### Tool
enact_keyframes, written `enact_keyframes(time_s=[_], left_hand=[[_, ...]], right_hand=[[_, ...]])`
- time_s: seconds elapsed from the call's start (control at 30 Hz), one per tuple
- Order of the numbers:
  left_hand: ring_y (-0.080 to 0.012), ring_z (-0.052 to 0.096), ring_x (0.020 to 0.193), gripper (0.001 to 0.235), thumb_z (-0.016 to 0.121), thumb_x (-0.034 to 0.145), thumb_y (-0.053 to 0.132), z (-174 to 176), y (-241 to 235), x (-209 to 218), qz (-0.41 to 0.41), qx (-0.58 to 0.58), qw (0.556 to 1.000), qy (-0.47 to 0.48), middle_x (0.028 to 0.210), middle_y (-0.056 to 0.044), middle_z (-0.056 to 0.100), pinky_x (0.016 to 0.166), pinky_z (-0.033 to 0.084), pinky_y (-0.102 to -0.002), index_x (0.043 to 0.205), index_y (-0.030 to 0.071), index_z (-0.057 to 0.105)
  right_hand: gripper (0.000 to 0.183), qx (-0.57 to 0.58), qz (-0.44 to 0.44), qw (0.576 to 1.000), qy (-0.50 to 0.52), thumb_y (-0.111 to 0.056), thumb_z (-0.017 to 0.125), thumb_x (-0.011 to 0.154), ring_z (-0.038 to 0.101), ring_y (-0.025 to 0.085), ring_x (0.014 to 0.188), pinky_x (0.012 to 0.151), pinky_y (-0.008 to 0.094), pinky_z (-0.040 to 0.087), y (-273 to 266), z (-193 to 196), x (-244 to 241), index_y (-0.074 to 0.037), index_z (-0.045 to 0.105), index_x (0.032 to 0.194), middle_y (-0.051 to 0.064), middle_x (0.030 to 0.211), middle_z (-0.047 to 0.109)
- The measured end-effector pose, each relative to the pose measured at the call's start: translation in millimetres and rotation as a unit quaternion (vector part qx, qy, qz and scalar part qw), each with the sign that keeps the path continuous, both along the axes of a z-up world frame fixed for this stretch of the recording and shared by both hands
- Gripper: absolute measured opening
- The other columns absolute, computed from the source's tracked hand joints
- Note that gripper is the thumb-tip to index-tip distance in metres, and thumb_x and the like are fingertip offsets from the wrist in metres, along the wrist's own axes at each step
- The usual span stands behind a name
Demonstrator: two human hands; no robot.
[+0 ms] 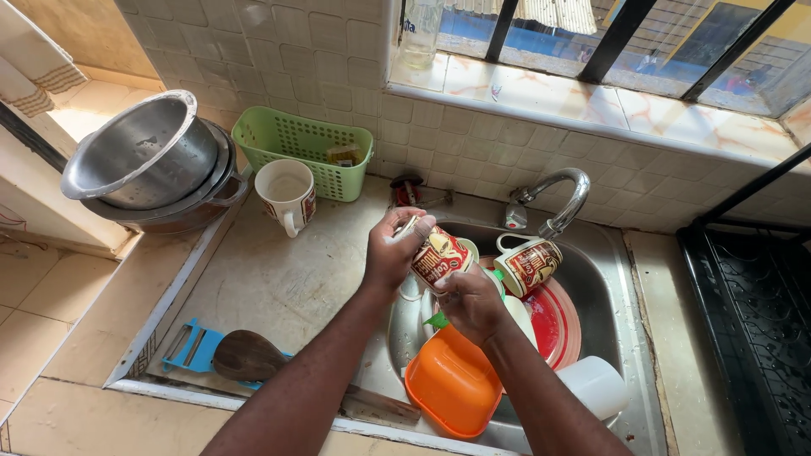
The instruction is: Washing and rinsing ceramic mugs in a kitchen sink using a sponge.
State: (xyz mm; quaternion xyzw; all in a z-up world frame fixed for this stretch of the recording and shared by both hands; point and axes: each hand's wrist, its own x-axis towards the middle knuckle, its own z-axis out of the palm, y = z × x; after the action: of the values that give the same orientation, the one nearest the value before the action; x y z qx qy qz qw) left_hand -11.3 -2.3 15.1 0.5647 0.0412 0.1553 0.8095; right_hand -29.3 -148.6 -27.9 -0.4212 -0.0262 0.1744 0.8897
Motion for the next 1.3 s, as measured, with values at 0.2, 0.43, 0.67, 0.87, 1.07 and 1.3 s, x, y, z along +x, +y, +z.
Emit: enact_keyframes(time_s=[0.2, 0.43, 0.67, 0.87, 1.07, 1.3], left_hand=[[-0.0197, 0.072, 0.062, 0.036, 0.08, 0.087, 0.022, 15.9, -6.6, -13.5, -0.04, -0.229, 0.944, 0.235, 0.077, -0.014, 0.07, 0.061, 0.061, -0.033, 0.107, 0.002, 0.059], [-0.0104, 0.065, 0.067, 0.025, 0.08, 0.087, 0.027, 18.4, -5.6, -17.2, 0.053, -0.038, 0.987, 0.149, 0.072, -0.006, 0.067, 0.068, 0.056, -0.027, 0.097, 0.007, 0.07], [-0.0257, 0.069, 0.095, 0.017, 0.071, 0.088, 0.027, 17.1, 9.6, -13.4, 0.111, 0.224, 0.947, -0.201, 0.092, -0.007, 0.068, 0.092, 0.052, -0.039, 0.098, 0.016, 0.077], [-0.0345, 0.068, 0.101, 0.029, 0.06, 0.094, 0.036, 4.1, 5.6, -1.0, 0.028, 0.209, 0.972, -0.103, 0.098, -0.015, 0.071, 0.096, 0.051, -0.045, 0.106, 0.013, 0.074], [-0.0392, 0.071, 0.096, 0.05, 0.058, 0.085, 0.066, 20.3, 26.2, -16.8, -0.078, 0.285, 0.938, 0.18, 0.088, -0.015, 0.072, 0.086, 0.053, -0.049, 0.108, 0.023, 0.066], [-0.0367, 0.071, 0.088, 0.063, 0.063, 0.081, 0.067, 22.4, 26.8, -14.4, -0.099, 0.246, 0.944, 0.197, 0.085, -0.019, 0.07, 0.084, 0.051, -0.045, 0.107, 0.011, 0.071]], right_hand=[[0.016, -0.307, 0.054, 0.931, -0.192, -0.008, 0.058, 0.075, 0.06, 0.024, 0.073, 0.076, 0.042, 0.048, 18.1, 79.9, -27.4, 0.002, 0.072, 0.074, 0.015, 0.072, 0.066], [0.033, -0.184, -0.005, 0.982, -0.051, -0.007, 0.068, 0.085, 0.063, 0.025, 0.096, 0.097, 0.045, 0.043, 11.6, 25.5, -13.7, 0.004, 0.062, 0.116, 0.018, 0.106, 0.07], [0.046, 0.095, 0.009, 0.986, 0.139, -0.027, 0.058, 0.095, 0.068, 0.035, 0.108, 0.107, 0.049, 0.046, 2.7, 40.5, -6.5, 0.005, 0.062, 0.128, 0.023, 0.122, 0.069], [0.039, 0.069, -0.018, 0.992, 0.108, -0.018, 0.055, 0.095, 0.067, 0.036, 0.112, 0.108, 0.053, 0.045, 15.2, 55.5, -18.0, 0.007, 0.061, 0.124, 0.025, 0.121, 0.068], [0.023, -0.206, -0.088, 0.97, -0.098, 0.001, 0.071, 0.085, 0.069, 0.033, 0.081, 0.086, 0.049, 0.055, -12.4, 12.9, -5.3, 0.014, 0.065, 0.103, 0.027, 0.089, 0.071], [0.011, -0.407, -0.069, 0.871, -0.267, 0.005, 0.081, 0.074, 0.061, 0.02, 0.06, 0.061, 0.037, 0.055, 19.0, 53.4, -17.6, 0.009, 0.071, 0.075, 0.016, 0.062, 0.066]])
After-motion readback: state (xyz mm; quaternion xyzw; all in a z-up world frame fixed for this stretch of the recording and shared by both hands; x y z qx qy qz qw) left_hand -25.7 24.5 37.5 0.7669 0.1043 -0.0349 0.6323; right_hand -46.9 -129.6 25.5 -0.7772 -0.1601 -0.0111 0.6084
